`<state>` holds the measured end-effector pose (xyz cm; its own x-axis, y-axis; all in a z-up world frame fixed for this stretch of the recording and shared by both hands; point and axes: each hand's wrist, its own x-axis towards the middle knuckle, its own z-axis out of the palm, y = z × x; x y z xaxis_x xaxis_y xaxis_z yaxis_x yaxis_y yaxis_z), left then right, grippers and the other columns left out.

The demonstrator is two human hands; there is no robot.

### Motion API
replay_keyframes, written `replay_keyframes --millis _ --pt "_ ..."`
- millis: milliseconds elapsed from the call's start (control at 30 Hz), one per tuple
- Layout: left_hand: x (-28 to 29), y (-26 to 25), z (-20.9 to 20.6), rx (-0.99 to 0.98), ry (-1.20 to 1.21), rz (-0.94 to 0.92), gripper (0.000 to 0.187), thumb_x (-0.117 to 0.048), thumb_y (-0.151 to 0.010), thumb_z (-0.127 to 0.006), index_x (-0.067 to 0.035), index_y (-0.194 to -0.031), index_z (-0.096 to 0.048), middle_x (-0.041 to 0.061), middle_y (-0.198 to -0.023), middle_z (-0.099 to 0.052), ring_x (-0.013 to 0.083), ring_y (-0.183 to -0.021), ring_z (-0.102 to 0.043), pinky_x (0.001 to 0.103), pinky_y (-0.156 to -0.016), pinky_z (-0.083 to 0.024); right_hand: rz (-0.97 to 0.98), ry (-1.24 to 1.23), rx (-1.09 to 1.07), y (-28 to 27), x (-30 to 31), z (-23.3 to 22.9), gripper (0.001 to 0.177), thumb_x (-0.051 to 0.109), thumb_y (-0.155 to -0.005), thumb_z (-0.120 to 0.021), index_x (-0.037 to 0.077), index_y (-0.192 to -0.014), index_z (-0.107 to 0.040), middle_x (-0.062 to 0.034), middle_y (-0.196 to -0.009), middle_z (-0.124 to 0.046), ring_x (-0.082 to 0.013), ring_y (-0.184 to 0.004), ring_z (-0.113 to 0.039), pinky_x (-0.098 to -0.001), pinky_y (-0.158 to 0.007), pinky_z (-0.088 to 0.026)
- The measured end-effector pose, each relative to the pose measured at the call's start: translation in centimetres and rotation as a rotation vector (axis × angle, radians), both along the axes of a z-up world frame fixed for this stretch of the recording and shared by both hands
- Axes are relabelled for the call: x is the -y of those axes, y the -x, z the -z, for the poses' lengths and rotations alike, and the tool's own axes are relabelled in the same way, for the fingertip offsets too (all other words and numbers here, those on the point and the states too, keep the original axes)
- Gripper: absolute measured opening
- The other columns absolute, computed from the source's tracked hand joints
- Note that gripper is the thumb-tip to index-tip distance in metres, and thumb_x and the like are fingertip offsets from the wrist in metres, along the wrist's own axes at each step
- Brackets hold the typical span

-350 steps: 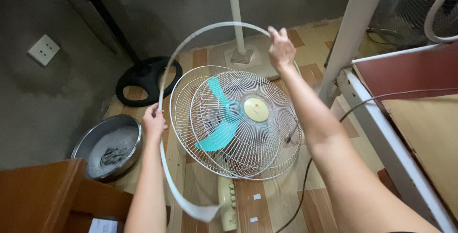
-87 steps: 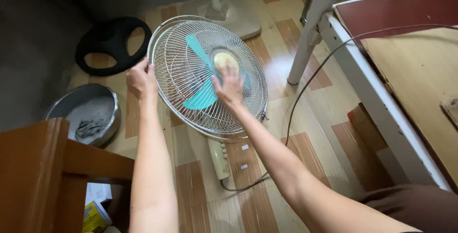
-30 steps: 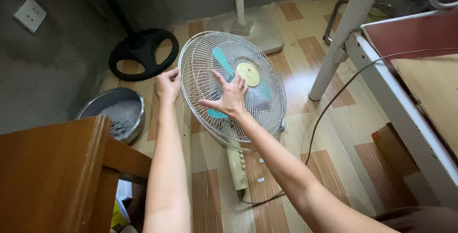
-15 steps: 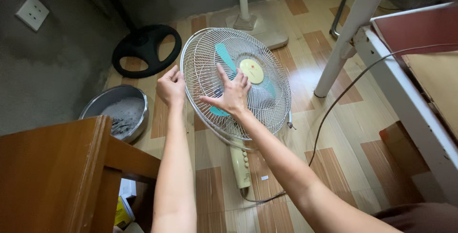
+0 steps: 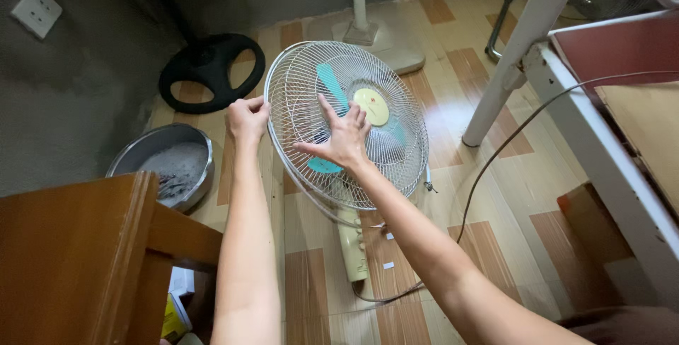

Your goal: The person assembles a table fan by attaching the front grille and securing the outer ring. They align the grille over the blades, then fit and twist the outer ring to lock it in place.

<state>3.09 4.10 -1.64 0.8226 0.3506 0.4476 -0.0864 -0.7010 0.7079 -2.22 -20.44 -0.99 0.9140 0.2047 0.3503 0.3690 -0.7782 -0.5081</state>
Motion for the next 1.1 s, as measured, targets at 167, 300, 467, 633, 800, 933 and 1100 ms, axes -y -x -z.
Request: replay_keyframes --millis 167,300,467,633,800,933,1100 --pt "0.1 -0.2 0.8 0.109 -0.192 -0.112 0.021 -0.023 -0.082 -0.082 -0.009 -0.096 -0.081 0.013 -0.083 -0.071 0.0271 -0.075 -0.070 0.040 -0.068 -0.052 -0.007 -0.020 -0.023 -0.3 -0.2 0.0 0.126 0.090 -0.056 -0.074 0.037 -0.162 -0.030 -0.0342 -0.140 -0.032 -0.0501 -0.133 -0.029 -0.0663 -0.106 -0.025" --pt "0.1 -0.6 2.2 0.152 -0.064 -0.064 0.020 -0.023 -0.089 -0.078 -0.009 -0.104 -0.080 0.013 -0.087 -0.070 0.0282 -0.078 -0.070 0.040 -0.073 -0.053 0.024 -0.026 0.015 -0.6 -0.4 0.4 0.126 0.091 -0.056 -0.074 0.038 -0.161 -0.031 -0.0343 -0.141 -0.033 -0.0498 -0.132 -0.030 -0.0659 -0.106 -0.025" --pt "-1.6 -0.2 2.7 0.148 0.004 0.149 0.024 -0.011 -0.093 -0.075 -0.006 -0.117 -0.077 0.016 -0.093 -0.068 0.0235 -0.081 -0.069 0.036 -0.073 -0.054 0.016 -0.015 -0.012 -0.4 -0.7 0.8 0.126 0.095 -0.057 -0.068 0.039 -0.163 -0.028 -0.0350 -0.140 -0.033 -0.0484 -0.132 -0.031 -0.0643 -0.107 -0.026" --pt "-1.4 0.7 1.8 0.018 0.096 0.123 0.027 -0.008 -0.090 -0.074 -0.007 -0.117 -0.075 0.012 -0.091 -0.077 0.0148 -0.079 -0.073 0.031 -0.072 -0.055 0.005 -0.013 0.037 -0.2 -1.1 0.8 0.126 0.096 -0.057 -0.068 0.039 -0.162 -0.028 -0.0354 -0.139 -0.033 -0.0490 -0.132 -0.030 -0.0656 -0.107 -0.024" --pt "0.4 0.9 1.0 0.022 0.068 -0.065 0.029 -0.007 -0.084 -0.078 -0.010 -0.113 -0.078 0.010 -0.088 -0.079 0.0135 -0.074 -0.073 0.029 -0.072 -0.054 0.010 -0.010 0.033 -0.2 -1.1 0.6 0.124 0.095 -0.058 -0.068 0.039 -0.162 -0.029 -0.0347 -0.140 -0.033 -0.0492 -0.133 -0.030 -0.0660 -0.106 -0.024" --pt "1.0 1.6 0.9 0.053 0.080 -0.116 0.025 -0.012 -0.082 -0.081 -0.011 -0.108 -0.081 0.011 -0.089 -0.079 0.0161 -0.077 -0.076 0.030 -0.074 -0.056 0.013 -0.023 0.018 -0.2 -0.7 0.8 0.124 0.095 -0.058 -0.068 0.039 -0.162 -0.030 -0.0338 -0.140 -0.034 -0.0486 -0.133 -0.031 -0.0653 -0.107 -0.024" --pt "1.3 1.6 -1.0 -0.006 0.250 -0.030 0.023 -0.015 -0.082 -0.079 -0.011 -0.104 -0.080 0.008 -0.088 -0.080 0.0199 -0.078 -0.077 0.031 -0.073 -0.058 0.001 -0.043 0.016 -0.5 -0.6 0.6 0.124 0.094 -0.059 -0.068 0.037 -0.162 -0.029 -0.0341 -0.140 -0.033 -0.0477 -0.132 -0.031 -0.0651 -0.107 -0.023"
